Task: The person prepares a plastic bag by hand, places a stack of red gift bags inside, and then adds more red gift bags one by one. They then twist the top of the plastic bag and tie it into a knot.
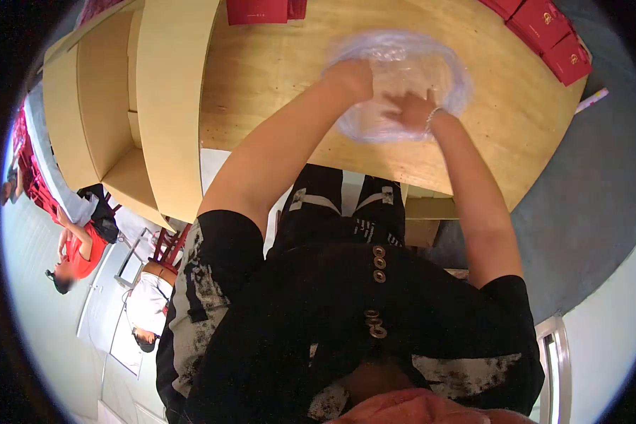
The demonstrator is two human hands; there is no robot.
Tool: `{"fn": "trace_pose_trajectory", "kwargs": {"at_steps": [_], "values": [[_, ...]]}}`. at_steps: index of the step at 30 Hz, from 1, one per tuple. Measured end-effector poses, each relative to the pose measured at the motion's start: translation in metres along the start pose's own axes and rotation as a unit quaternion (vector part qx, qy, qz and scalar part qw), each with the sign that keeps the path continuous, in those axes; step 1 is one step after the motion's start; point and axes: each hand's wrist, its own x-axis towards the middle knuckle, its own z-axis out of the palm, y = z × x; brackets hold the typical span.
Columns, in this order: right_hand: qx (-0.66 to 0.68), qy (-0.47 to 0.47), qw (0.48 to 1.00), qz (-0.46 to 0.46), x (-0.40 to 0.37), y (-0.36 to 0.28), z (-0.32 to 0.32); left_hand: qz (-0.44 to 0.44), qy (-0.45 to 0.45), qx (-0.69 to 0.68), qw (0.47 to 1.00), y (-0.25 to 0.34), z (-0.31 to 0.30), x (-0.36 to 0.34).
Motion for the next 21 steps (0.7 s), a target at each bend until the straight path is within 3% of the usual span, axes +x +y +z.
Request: {"fn": "trace_pose_trajectory", "kwargs": {"at_steps": [2, 3, 4, 5, 8, 9, 10, 11, 13, 14, 15, 16, 17, 19, 20, 21], "values": [[0.027, -0.148, 0.987, 0.050, -0.004, -0.011, 0.013, -0.006, 0.001, -0.007, 1.000, -0.007, -0.014, 0.013], [0.031, -0.202, 0.976, 0.070, -0.005, -0.012, 0.017, -0.016, -0.070, -0.022, 0.997, -0.011, -0.021, 0.021], [-0.008, -0.219, 0.975, 0.034, -0.002, 0.004, 0.034, -0.025, -0.142, -0.037, 0.989, -0.013, -0.023, 0.026], [-0.046, -0.233, 0.971, -0.004, 0.002, 0.019, 0.051, -0.027, -0.144, -0.037, 0.989, -0.013, -0.023, 0.030], [-0.072, -0.217, 0.972, -0.054, -0.001, 0.041, 0.051, -0.034, -0.127, -0.017, 0.991, -0.009, -0.015, 0.030], [-0.068, -0.216, 0.973, -0.053, -0.007, 0.042, 0.044, -0.024, -0.049, 0.002, 0.998, -0.004, -0.007, 0.024], [-0.037, -0.137, 0.990, 0.002, -0.014, 0.042, 0.038, -0.013, 0.030, 0.021, 0.999, 0.001, 0.002, 0.020], [-0.006, -0.057, 0.997, 0.056, -0.019, 0.041, 0.029, -0.011, 0.028, 0.024, 0.999, 0.004, 0.018, 0.018], [-0.009, -0.034, 0.997, 0.074, -0.015, 0.046, 0.028, 0.019, 0.135, 0.085, 0.987, 0.010, 0.052, 0.016], [0.050, 0.017, 0.996, 0.072, -0.008, 0.057, 0.039, 0.020, 0.133, 0.088, 0.987, 0.019, 0.056, 0.007], [0.109, 0.067, 0.989, 0.071, -0.002, 0.064, 0.042, 0.104, 0.121, 0.152, 0.975, 0.028, 0.060, -0.005], [0.113, 0.065, 0.991, 0.043, 0.004, 0.071, 0.045, 0.188, 0.107, 0.213, 0.953, 0.034, 0.062, -0.009], [0.116, 0.066, 0.990, 0.043, 0.016, 0.082, 0.056, 0.189, 0.105, 0.216, 0.952, 0.034, 0.076, -0.003], [0.126, 0.018, 0.991, 0.043, 0.037, 0.091, 0.075, 0.292, 0.201, 0.125, 0.927, 0.022, 0.109, 0.001], [0.126, 0.017, 0.991, 0.044, 0.037, 0.085, 0.062, 0.292, 0.201, 0.124, 0.927, 0.020, 0.109, 0.001], [0.079, -0.080, 0.989, 0.095, 0.035, 0.077, 0.038, 0.240, 0.041, 0.137, 0.960, 0.020, 0.110, 0.001]]}}
